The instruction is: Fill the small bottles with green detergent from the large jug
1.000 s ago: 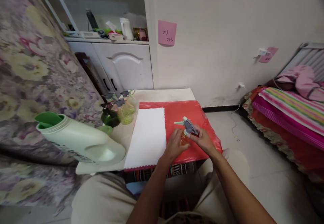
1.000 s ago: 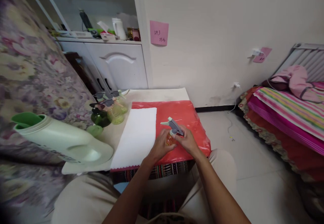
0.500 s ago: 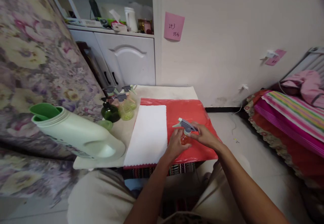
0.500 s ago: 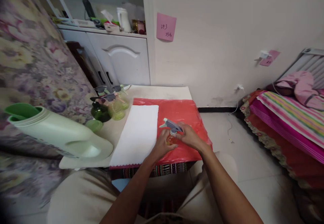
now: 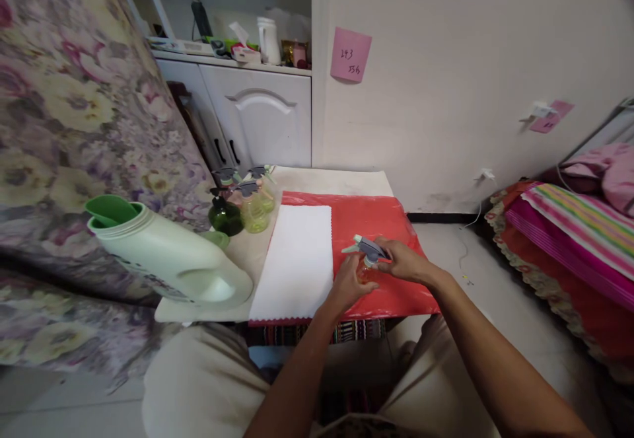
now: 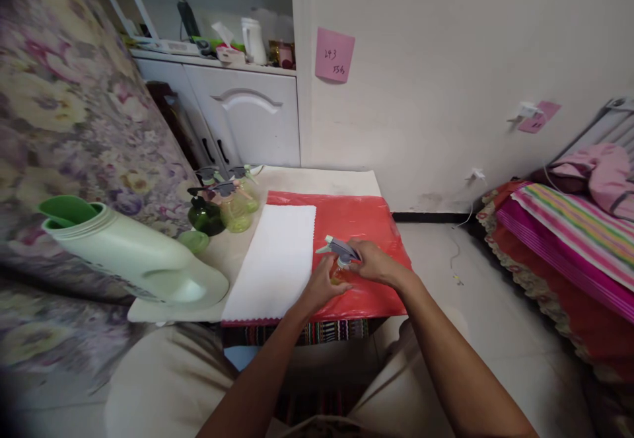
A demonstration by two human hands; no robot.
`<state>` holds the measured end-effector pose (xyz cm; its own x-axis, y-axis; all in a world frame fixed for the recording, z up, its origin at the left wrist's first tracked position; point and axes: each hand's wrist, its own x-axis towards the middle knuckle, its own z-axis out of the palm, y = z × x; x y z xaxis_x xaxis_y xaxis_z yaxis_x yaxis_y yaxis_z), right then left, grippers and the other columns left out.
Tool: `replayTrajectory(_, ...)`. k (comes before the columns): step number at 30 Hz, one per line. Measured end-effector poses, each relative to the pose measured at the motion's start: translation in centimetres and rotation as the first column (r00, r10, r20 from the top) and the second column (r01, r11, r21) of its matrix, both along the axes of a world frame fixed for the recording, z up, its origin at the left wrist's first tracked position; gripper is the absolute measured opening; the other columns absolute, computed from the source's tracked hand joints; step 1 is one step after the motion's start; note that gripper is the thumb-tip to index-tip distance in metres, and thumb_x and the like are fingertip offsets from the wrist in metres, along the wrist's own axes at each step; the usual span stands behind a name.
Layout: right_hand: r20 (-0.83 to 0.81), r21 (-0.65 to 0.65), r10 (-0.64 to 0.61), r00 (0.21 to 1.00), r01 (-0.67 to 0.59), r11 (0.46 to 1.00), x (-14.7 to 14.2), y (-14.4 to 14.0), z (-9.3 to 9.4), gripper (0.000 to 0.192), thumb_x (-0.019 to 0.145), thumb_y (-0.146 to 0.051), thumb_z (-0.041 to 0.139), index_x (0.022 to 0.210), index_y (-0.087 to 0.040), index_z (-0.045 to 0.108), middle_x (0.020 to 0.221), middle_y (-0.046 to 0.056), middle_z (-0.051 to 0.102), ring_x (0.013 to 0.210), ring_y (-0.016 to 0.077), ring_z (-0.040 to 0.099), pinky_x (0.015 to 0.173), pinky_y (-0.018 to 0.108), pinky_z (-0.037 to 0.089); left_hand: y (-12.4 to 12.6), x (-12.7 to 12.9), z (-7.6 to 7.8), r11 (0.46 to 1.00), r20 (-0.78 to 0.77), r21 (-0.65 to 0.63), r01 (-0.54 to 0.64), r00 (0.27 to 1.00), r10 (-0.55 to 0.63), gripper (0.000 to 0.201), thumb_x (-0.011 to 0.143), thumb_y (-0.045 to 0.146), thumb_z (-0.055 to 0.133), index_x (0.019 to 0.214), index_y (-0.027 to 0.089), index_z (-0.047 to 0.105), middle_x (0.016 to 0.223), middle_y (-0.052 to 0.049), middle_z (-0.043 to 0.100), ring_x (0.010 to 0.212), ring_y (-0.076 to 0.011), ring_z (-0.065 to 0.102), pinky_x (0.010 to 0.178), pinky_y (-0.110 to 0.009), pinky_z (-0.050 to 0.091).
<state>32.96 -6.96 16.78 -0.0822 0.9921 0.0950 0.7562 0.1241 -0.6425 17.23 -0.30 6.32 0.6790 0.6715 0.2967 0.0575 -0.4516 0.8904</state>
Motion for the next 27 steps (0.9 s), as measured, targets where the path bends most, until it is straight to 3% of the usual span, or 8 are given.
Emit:
replayTrajectory(6, 0.114, -0.003, 0.025, 0.993, -0.024, 1.0, -0.1, 0.1, 0.6, 0.01, 0.074, -0.014, 0.06, 0.082, -0.02, 0.056, 0.078, -0.001, 0.057, 0.072, 0.0153, 0.053, 0.064, 0.024, 0.037, -0.2, 0.1, 0.4, 1.0, 0.013, 0.011, 0.015, 1.0, -0.015, 0.069, 0.063, 0.021, 0.077, 0.125, 0.021, 0.048, 0.122, -0.009, 0.052, 0.115, -0.0262, 0.048, 0.098, -0.042, 0.039)
replayTrajectory(15, 0.285, -0.017, 0.004, 0.958, 0.0, 1.0, 0.4, 1.1, 0.9, 0.012, 0.068, -0.018, 0.065, 0.072, -0.019, 0.055, 0.07, 0.001, 0.057, 0.06, 0.0146, 0.048, 0.057, 0.025, 0.032, -0.6, 0.5, 0.5, 0.998, -0.054, 0.045, -0.046, 0.997, 0.048, 0.058, 0.059, 0.019, 0.078, 0.111, 0.019, 0.052, 0.105, -0.006, 0.054, 0.099, -0.0236, 0.052, 0.089, -0.04, 0.043)
replayTrajectory(23, 0.303, -0.059, 0.073, 0.95, -0.058, 0.997, 0.0, 0.9, 1.7, 0.013, 0.07, -0.014, 0.061, 0.081, -0.018, 0.056, 0.078, 0.002, 0.061, 0.067, 0.0153, 0.054, 0.059, 0.023, 0.036, -0.8, 0.5, 0.9, 0.997, -0.057, 0.068, -0.039, 0.997, 0.043, 0.072, 0.059, 0.018, 0.078, 0.124, 0.022, 0.046, 0.121, -0.009, 0.053, 0.114, -0.0281, 0.048, 0.098, -0.044, 0.039)
replayTrajectory(27, 0.311, -0.062, 0.06, 0.948, -0.043, 0.997, 0.0, 1.0, 1.6, 0.013, 0.07, -0.014, 0.061, 0.082, -0.019, 0.057, 0.077, 0.001, 0.062, 0.067, 0.0147, 0.055, 0.059, 0.022, 0.037, -1.0, 0.7, 1.1, 0.996, -0.064, 0.071, -0.055, 0.996, 0.06, 0.068, 0.06, 0.019, 0.077, 0.121, 0.021, 0.048, 0.118, -0.009, 0.054, 0.111, -0.0277, 0.05, 0.096, -0.044, 0.041)
